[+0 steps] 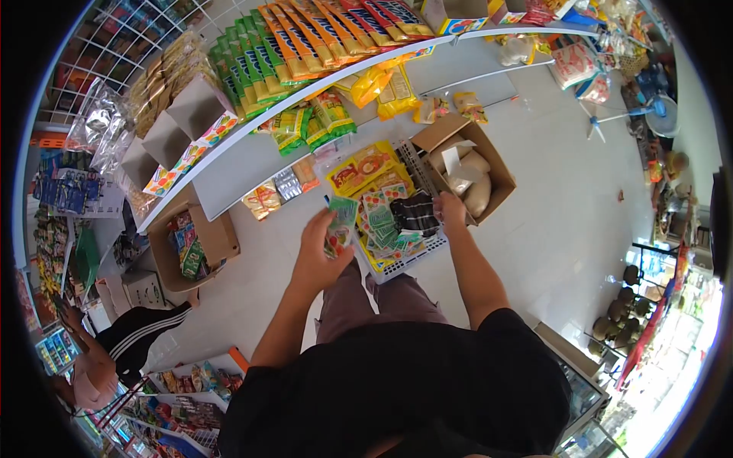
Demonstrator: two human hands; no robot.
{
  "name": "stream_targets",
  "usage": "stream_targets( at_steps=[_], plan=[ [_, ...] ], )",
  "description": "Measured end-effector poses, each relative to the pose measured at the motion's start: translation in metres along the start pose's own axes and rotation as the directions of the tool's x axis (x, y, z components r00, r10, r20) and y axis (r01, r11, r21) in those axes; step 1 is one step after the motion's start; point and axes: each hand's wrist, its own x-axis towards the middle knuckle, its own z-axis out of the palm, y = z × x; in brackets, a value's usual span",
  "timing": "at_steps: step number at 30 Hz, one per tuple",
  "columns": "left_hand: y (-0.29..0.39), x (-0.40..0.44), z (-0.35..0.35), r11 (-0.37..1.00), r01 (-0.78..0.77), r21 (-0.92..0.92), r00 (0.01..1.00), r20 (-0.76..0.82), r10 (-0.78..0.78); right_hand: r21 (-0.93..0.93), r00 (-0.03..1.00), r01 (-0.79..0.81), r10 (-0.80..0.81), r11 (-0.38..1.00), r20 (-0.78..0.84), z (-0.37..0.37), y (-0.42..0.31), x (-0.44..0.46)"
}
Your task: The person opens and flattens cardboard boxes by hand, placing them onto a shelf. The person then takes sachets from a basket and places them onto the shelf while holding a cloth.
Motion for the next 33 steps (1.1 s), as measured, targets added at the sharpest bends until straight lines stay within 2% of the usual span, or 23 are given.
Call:
stream_targets(
  at_steps=[1, 2, 4, 5, 7, 8, 10, 11, 12, 14, 15, 17, 18, 20, 21, 22, 24, 25, 27, 28, 30, 31, 33],
  plan=[
    [-0.006, -0.007, 0.007, 0.996, 0.063, -0.059, 0.997, 0.04, -0.061, -0.495, 0.991, 0.128, -0.094, 0.859, 0.093, -0.007, 0.021, 0.01],
    [-0.009, -0.013, 0.013, 0.996, 0.066, -0.063, 0.997, 0.046, -0.063, -0.844, 0.969, 0.248, -0.12, 0.476, 0.218, -0.013, 0.046, 0.019],
    [-0.013, -0.02, 0.02, 0.992, 0.085, -0.09, 0.988, 0.139, -0.072, -0.952, 0.98, 0.197, -0.078, 0.235, 0.184, -0.013, 0.095, 0.035],
    [-0.012, -0.021, 0.018, 0.993, 0.104, -0.059, 0.977, 0.191, -0.091, -0.951, 0.978, 0.206, -0.084, 0.232, 0.192, 0.002, 0.099, 0.016],
    [-0.011, -0.023, 0.013, 0.989, 0.132, -0.061, 0.971, 0.207, -0.116, -0.979, 0.886, 0.079, -0.438, -0.186, 0.155, 0.038, 0.093, -0.035],
    [-0.012, -0.023, 0.01, 0.984, 0.167, -0.062, 0.96, 0.238, -0.148, -0.979, 0.885, 0.083, -0.437, -0.188, 0.159, 0.039, 0.1, -0.017],
    [-0.022, -0.02, -0.001, 0.987, 0.158, -0.041, 0.963, 0.228, -0.145, -0.983, 0.948, 0.158, -0.265, -0.093, 0.178, 0.036, 0.109, 0.019],
    [-0.027, -0.02, -0.008, 0.99, 0.143, -0.019, 0.966, 0.22, -0.135, -0.979, 0.963, 0.203, -0.184, 0.005, 0.198, 0.037, 0.097, 0.023],
    [-0.03, -0.019, -0.015, 0.988, 0.154, -0.021, 0.961, 0.237, -0.145, -0.983, 0.969, 0.183, -0.174, 0.012, 0.178, 0.039, 0.085, 0.024],
    [-0.034, -0.007, -0.031, 0.993, 0.116, -0.029, 0.969, 0.223, -0.107, -0.945, 0.929, 0.325, -0.201, 0.038, 0.312, 0.031, 0.065, 0.03],
    [-0.038, -0.002, -0.037, 0.993, 0.113, -0.025, 0.968, 0.228, -0.105, -0.946, 0.93, 0.32, -0.207, 0.043, 0.305, 0.025, 0.058, 0.03],
    [-0.044, 0.007, -0.042, 0.991, 0.129, -0.028, 0.96, 0.254, -0.118, -0.906, 0.919, 0.362, -0.25, 0.219, 0.306, 0.017, 0.051, 0.025],
    [-0.048, 0.012, -0.044, 0.988, 0.154, -0.029, 0.951, 0.276, -0.14, -0.907, 0.919, 0.358, -0.255, 0.223, 0.3, 0.016, 0.057, 0.021],
    [-0.054, 0.022, -0.043, 0.988, 0.153, -0.027, 0.942, 0.308, -0.137, -0.843, 0.896, 0.378, -0.382, 0.382, 0.228, 0.011, 0.074, 0.015],
    [-0.056, 0.026, -0.041, 0.988, 0.155, -0.024, 0.932, 0.335, -0.139, -0.828, 0.937, 0.332, -0.257, 0.453, 0.235, 0.009, 0.083, 0.017],
    [-0.06, 0.029, -0.038, 0.988, 0.154, -0.024, 0.929, 0.343, -0.137, -0.828, 0.939, 0.325, -0.257, 0.456, 0.227, 0.015, 0.087, 0.0],
    [-0.066, 0.034, -0.03, 0.997, 0.077, -0.011, 0.937, 0.343, -0.069, -0.963, 0.92, 0.261, -0.319, 0.065, 0.228, 0.035, 0.092, -0.046],
    [-0.064, 0.035, -0.027, 0.997, 0.079, -0.012, 0.935, 0.347, -0.07, -0.964, 0.922, 0.257, -0.317, 0.065, 0.224, 0.035, 0.102, -0.046],
    [-0.058, 0.039, -0.025, 0.997, 0.074, -0.014, 0.931, 0.36, -0.064, -0.979, 0.966, 0.2, -0.172, 0.034, 0.191, 0.034, 0.12, -0.039],
    [-0.058, 0.04, -0.024, 0.997, 0.07, -0.015, 0.93, 0.362, -0.06, -0.98, 0.966, 0.198, -0.175, 0.036, 0.189, 0.03, 0.127, -0.033],
    [-0.057, 0.04, -0.025, 0.998, -0.053, 0.032, 0.942, 0.333, 0.039, -0.941, 0.92, 0.283, -0.33, 0.187, 0.212, 0.022, 0.132, -0.025],
    [-0.063, 0.041, -0.025, 0.997, -0.064, 0.032, 0.941, 0.336, 0.05, -0.94, 0.918, 0.282, -0.338, 0.193, 0.206, 0.019, 0.125, -0.026],
    [-0.081, 0.043, -0.029, 0.999, 0.018, -0.047, 0.96, 0.281, -0.005, -0.866, 0.867, 0.437, -0.37, 0.244, 0.333, 0.01, 0.103, -0.029]
  ],
)
